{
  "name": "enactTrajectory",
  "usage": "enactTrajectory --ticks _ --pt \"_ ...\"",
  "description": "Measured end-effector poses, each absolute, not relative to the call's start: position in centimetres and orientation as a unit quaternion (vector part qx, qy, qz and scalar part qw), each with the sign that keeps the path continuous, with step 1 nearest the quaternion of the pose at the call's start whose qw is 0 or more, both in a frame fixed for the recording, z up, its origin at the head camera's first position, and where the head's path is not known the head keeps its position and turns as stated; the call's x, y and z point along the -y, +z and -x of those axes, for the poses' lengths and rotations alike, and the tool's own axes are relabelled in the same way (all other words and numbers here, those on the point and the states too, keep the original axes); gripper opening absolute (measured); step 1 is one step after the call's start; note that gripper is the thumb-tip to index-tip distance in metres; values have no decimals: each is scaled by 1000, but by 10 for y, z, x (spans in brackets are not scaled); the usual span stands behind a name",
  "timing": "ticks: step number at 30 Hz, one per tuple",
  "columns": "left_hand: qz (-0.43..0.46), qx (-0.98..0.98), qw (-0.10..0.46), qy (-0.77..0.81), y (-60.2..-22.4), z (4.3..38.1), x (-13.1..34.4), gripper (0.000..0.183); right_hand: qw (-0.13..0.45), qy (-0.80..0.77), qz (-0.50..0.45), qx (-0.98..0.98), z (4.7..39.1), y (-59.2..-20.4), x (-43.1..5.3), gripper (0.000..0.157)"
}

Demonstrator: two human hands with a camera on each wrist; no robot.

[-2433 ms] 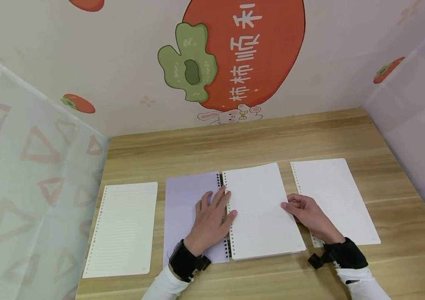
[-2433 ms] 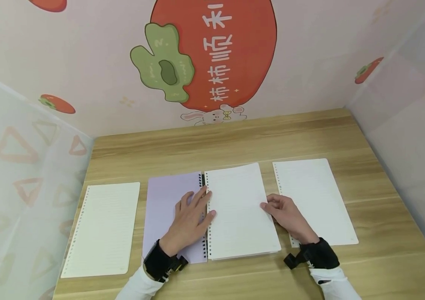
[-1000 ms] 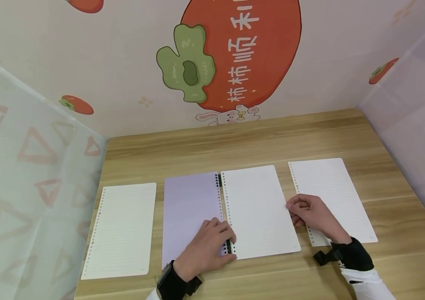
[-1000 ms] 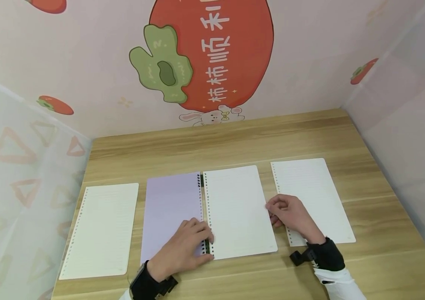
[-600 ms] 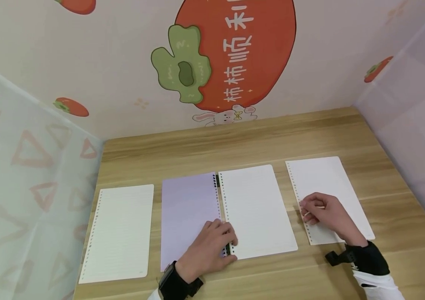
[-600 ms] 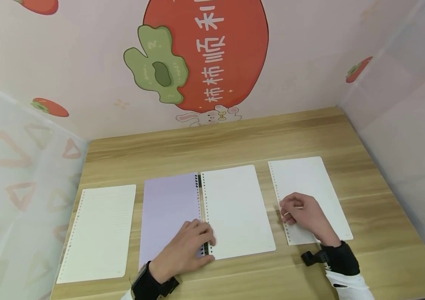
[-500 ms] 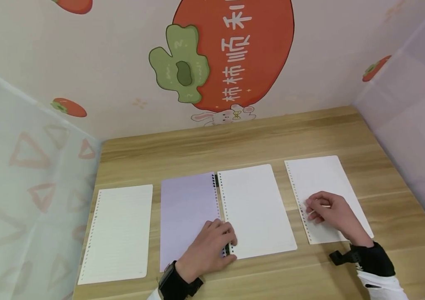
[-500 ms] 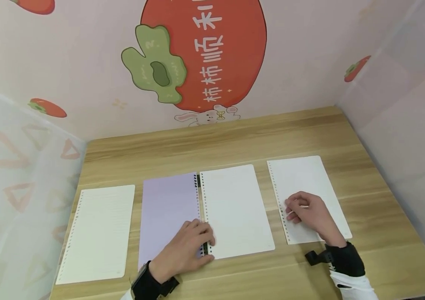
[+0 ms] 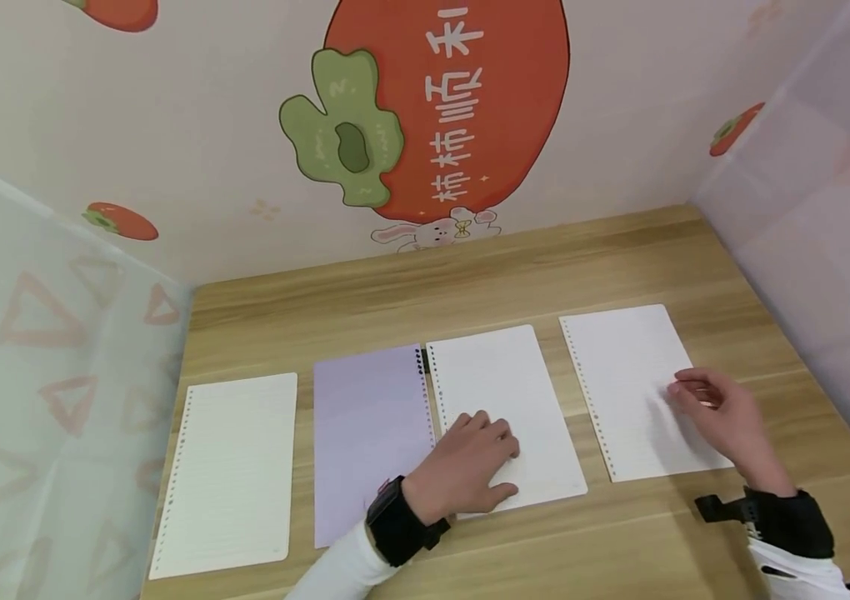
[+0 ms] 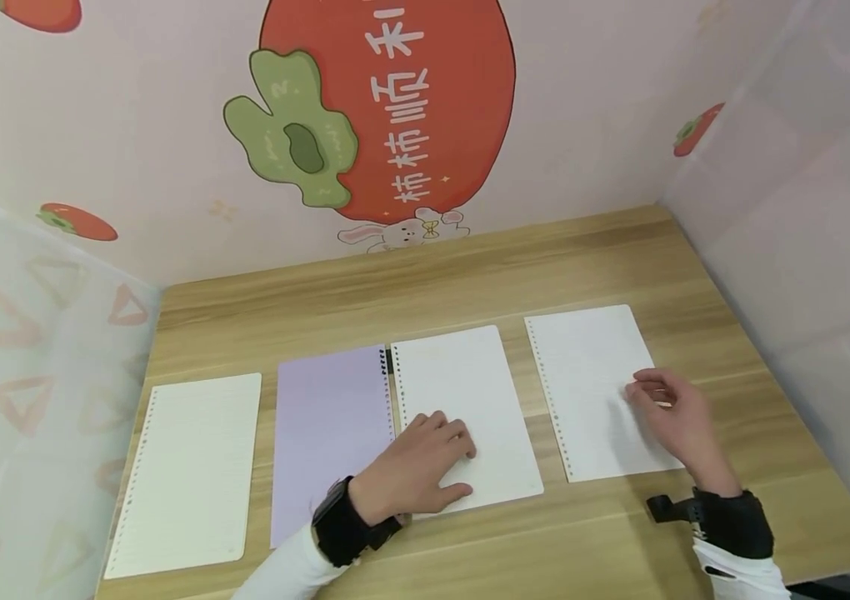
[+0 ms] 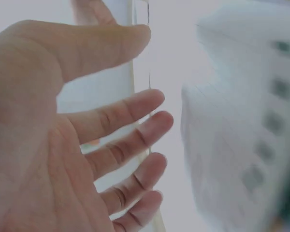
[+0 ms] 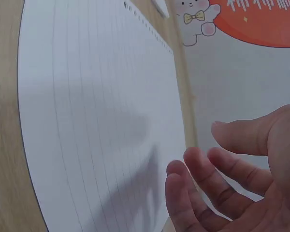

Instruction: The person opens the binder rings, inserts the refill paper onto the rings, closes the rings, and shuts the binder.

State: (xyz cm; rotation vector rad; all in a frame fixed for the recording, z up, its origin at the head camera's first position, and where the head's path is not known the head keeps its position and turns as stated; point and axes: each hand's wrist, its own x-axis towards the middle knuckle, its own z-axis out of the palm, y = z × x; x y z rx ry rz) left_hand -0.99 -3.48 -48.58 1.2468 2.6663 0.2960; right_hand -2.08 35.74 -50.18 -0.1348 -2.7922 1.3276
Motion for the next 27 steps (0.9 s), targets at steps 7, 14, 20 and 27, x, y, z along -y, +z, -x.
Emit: enactTrajectory --ticks 7,14,20,27 --pt "-444 -892 60 58 -491 28 -19 49 52 406 61 910 17 -505 -370 48" --pt "-437 -899 37 15 -499 38 -66 57 58 407 84 908 20 -507 -375 53" --pt "-425 -904 33 -30 -504 37 -81 52 67 428 96 896 22 -508 -376 53" --pt "-421 -906 4 -41 -507 37 -81 50 40 434 134 890 25 -505 -380 59"
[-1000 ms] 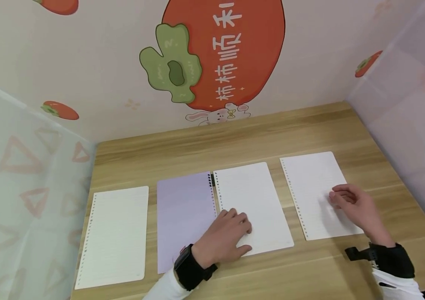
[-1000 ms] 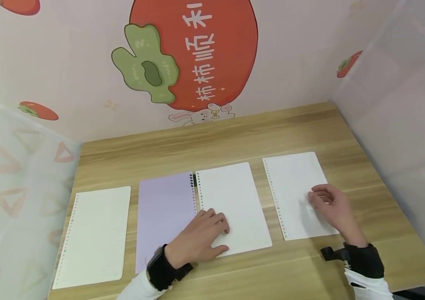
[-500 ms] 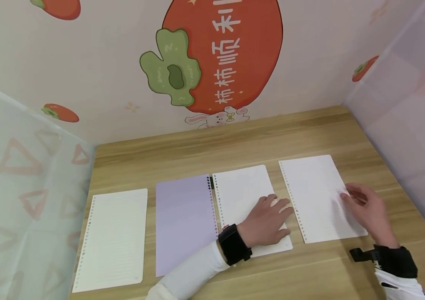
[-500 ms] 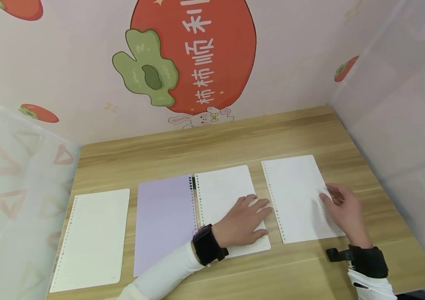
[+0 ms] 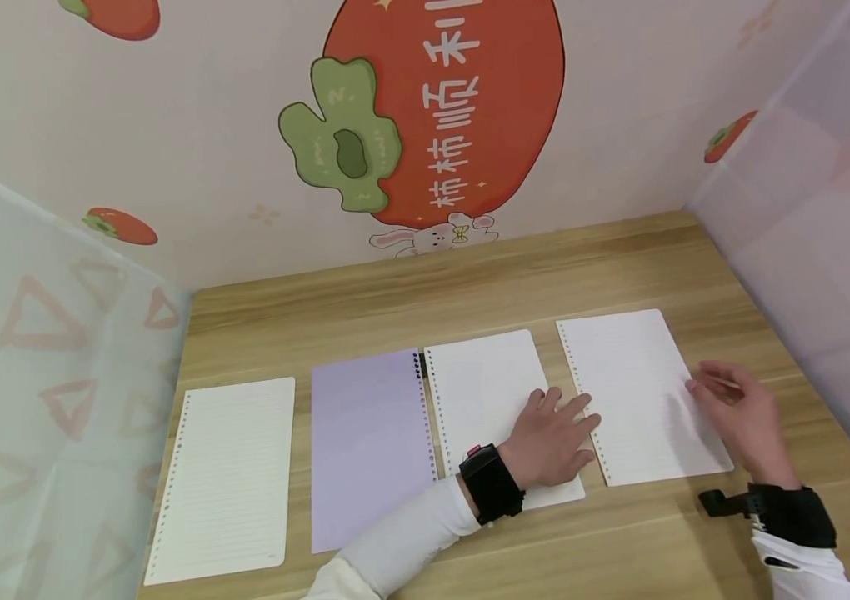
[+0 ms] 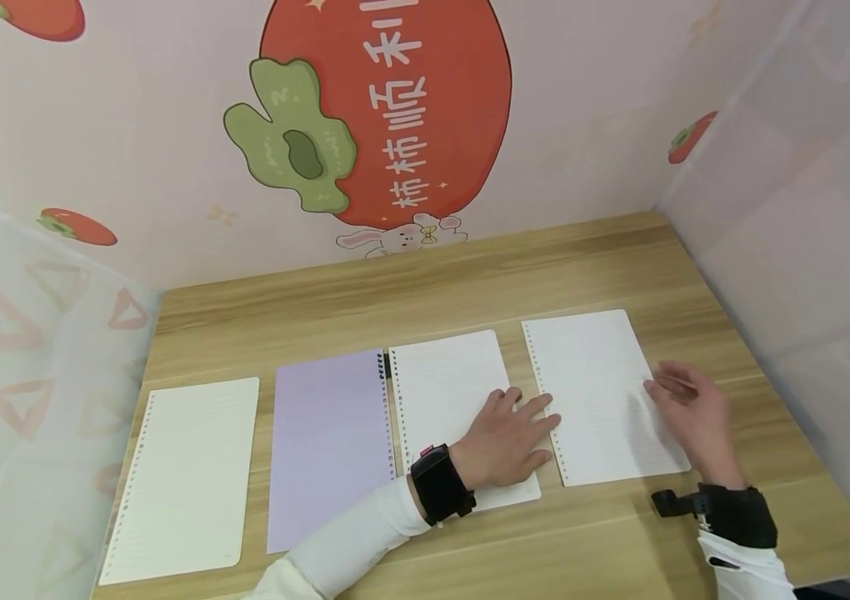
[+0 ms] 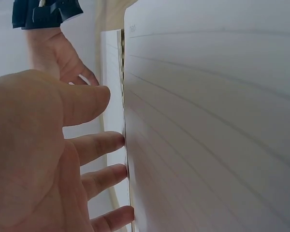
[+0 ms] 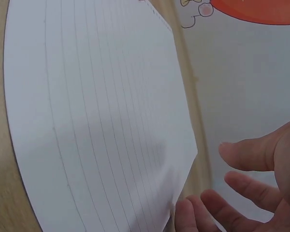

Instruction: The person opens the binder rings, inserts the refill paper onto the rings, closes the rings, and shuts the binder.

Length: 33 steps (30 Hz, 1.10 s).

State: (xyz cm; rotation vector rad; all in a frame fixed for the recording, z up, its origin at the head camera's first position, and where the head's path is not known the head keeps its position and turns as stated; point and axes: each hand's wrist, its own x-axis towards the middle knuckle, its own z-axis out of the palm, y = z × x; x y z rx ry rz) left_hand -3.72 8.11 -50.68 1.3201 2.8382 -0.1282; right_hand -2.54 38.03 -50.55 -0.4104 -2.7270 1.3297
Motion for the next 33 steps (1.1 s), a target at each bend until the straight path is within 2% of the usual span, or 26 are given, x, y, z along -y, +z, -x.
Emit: enactTrajectory --ticks 12,19,26,33 --pt "-421 -906 13 -41 -508 36 -83 50 11 436 184 881 31 -506 -385 64" --pt "-422 -905 4 -44 -507 35 -82 50 -10 436 171 883 36 -505 -395 65" --pt "-421 -906 -5 -41 -509 34 -81 51 -39 404 155 900 39 -507 -404 56" --pt "-417 -908 0 -35 -508 33 -79 54 -44 376 157 912 40 -507 -406 57"
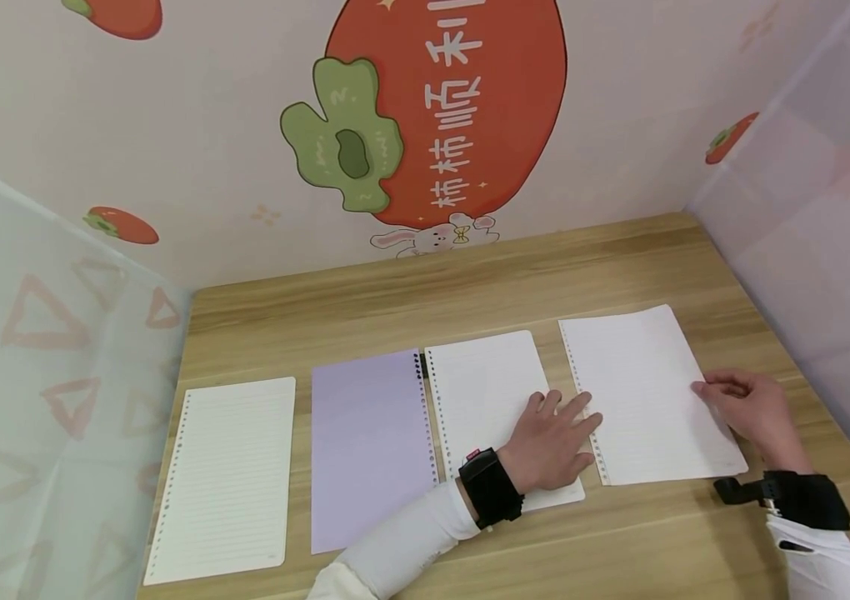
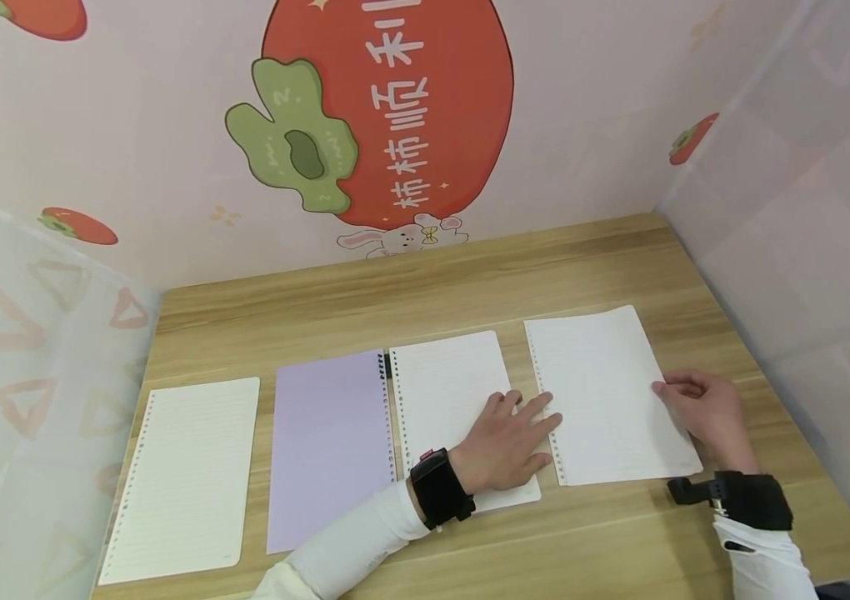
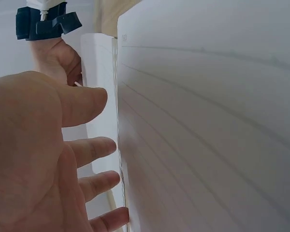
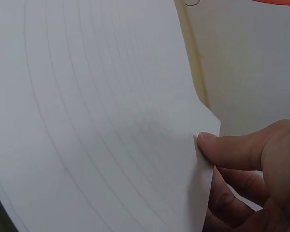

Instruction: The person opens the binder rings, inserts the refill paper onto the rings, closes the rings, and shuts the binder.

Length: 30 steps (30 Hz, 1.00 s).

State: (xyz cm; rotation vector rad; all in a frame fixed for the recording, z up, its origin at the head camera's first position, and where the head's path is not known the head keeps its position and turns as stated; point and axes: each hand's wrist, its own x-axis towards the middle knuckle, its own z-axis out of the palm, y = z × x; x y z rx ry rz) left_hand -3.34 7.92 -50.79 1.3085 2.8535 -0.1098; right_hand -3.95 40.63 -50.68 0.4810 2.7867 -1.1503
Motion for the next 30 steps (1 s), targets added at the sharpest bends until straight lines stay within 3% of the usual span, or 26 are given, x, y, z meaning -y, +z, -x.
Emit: enactTrajectory --ticks 9,16,19,24,30 --pt "-409 -912 22 -25 -510 34 -80 55 43 -391 -160 -905 38 -506 -413 55" --pt "-393 -898 109 162 -510 42 -74 60 90 -500 -162 -846 31 -505 -420 23" --pt "-345 -872 144 318 -507 47 -69 62 122 -594 -169 -777 29 -503 -417 14" --pt "-197 -776 208 562 -504 55 -59 70 169 -689 -159 -687 27 -500 -404 16" --pt "-68 -674 259 688 -504 65 -46 72 173 -722 -111 -660 26 -496 -379 19"
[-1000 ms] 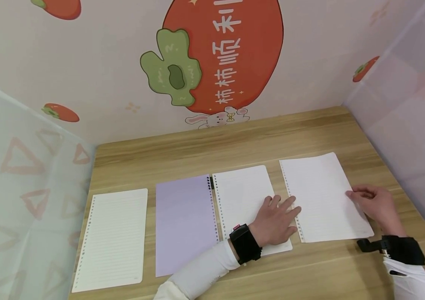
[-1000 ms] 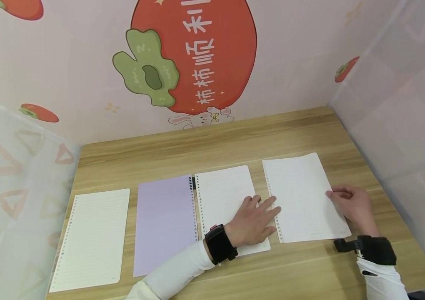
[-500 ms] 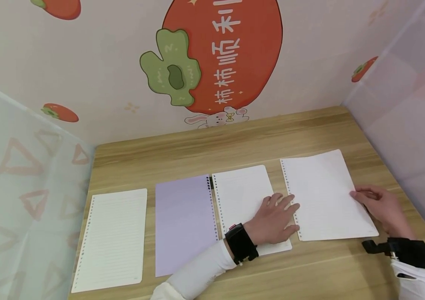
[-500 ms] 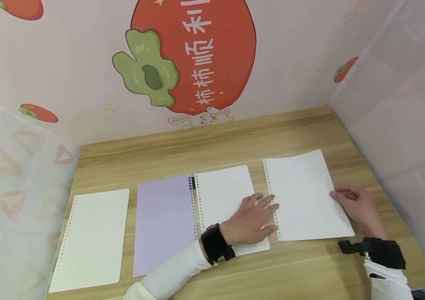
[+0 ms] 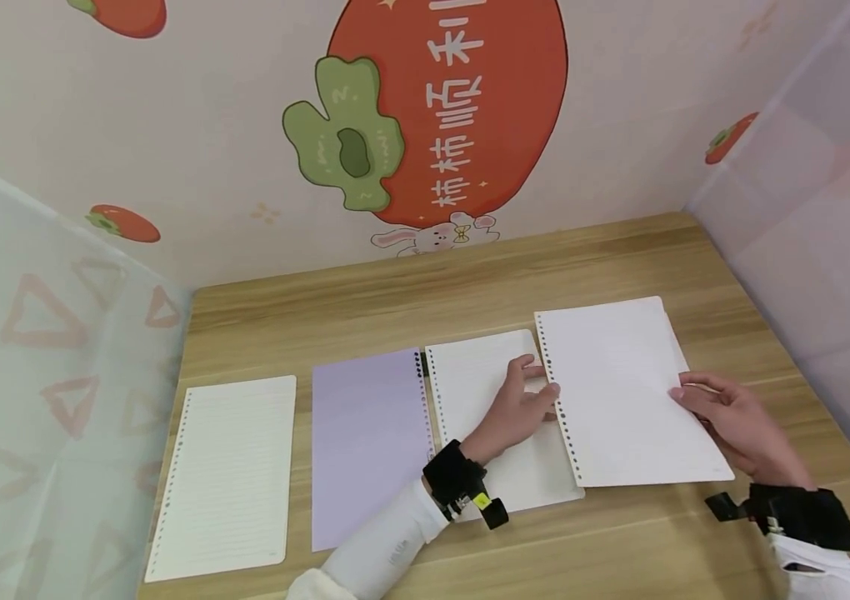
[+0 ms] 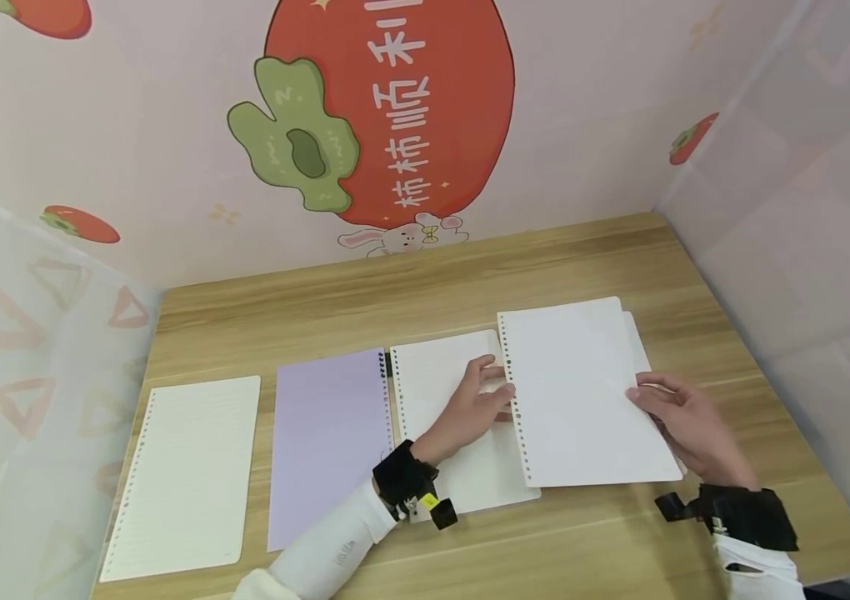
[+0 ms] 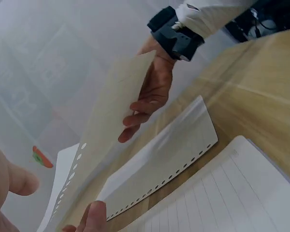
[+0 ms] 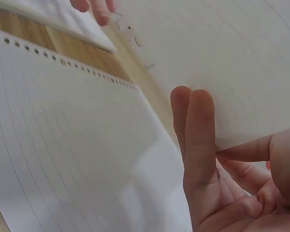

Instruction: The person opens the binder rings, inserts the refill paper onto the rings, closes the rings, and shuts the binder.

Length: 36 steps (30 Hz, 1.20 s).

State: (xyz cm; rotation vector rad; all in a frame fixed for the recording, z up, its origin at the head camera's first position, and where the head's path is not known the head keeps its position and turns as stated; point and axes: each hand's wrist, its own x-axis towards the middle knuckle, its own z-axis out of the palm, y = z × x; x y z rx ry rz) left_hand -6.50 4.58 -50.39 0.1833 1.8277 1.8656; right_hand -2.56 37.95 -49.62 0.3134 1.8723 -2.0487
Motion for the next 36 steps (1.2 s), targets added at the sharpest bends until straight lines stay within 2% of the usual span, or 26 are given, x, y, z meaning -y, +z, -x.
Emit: enactTrajectory --ticks 6,13,22,29,32,36 --pt "-24 -654 253 712 -506 71 -25 61 176 -732 -76 -654 27 -497 -354 19" --pt "-16 -672 231 703 -506 69 7 55 204 -703 -40 -681 32 -496 -321 22" --pt "-11 -712 225 665 -504 56 51 58 205 -628 -42 -750 39 -497 -281 42" --pt "3 -731 227 644 -489 43 76 64 211 -628 -46 -748 44 -503 -259 46" --pt "-6 -747 204 632 -494 39 84 65 212 -629 -44 -747 46 -506 -251 44" --pt "-27 -797 130 589 -508 35 92 65 218 -639 -43 -737 47 -510 -243 42"
